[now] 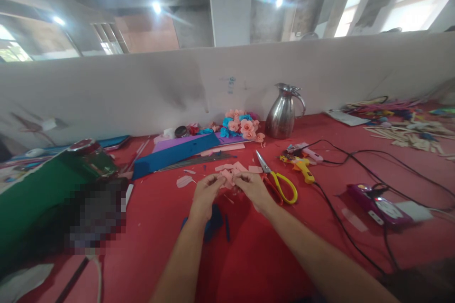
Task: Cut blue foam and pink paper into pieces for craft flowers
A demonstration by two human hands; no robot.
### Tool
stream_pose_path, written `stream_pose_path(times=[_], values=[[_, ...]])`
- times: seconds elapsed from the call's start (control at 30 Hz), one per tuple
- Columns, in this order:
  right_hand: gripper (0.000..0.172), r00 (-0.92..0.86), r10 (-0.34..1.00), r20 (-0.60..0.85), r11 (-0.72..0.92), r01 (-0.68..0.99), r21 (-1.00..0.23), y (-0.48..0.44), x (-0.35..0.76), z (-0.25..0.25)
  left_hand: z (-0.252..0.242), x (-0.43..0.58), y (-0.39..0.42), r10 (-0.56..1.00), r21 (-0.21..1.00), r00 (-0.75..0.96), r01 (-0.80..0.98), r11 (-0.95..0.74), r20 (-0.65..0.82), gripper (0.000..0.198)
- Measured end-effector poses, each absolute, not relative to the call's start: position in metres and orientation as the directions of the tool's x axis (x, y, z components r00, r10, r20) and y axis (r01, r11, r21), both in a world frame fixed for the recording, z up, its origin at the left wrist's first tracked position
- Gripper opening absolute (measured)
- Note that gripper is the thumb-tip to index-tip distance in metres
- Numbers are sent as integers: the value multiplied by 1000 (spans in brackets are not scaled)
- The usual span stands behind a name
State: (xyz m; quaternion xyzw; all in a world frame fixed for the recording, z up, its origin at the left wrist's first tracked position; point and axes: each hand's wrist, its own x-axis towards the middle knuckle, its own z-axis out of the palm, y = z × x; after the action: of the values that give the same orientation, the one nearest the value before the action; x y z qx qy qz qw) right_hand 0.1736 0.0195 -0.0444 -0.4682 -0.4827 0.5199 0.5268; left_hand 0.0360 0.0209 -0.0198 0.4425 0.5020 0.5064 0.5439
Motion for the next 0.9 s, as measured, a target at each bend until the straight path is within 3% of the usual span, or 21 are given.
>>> stream_pose_path(times=[0.23, 0.47, 0.9], values=[[20, 64, 961, 267, 251, 194, -948, 15, 174, -42, -18, 38, 20, 996, 988, -40, -133, 75, -81, 24], [16, 101, 873, 477, 368, 505, -781, 11, 174, -41, -16, 42, 18, 995, 979, -31, -183, 88, -96, 28], [18, -47, 781, 622, 435, 757, -488, 5, 171, -46, -20, 42, 18, 993, 983, -62, -159, 90, -101, 23]])
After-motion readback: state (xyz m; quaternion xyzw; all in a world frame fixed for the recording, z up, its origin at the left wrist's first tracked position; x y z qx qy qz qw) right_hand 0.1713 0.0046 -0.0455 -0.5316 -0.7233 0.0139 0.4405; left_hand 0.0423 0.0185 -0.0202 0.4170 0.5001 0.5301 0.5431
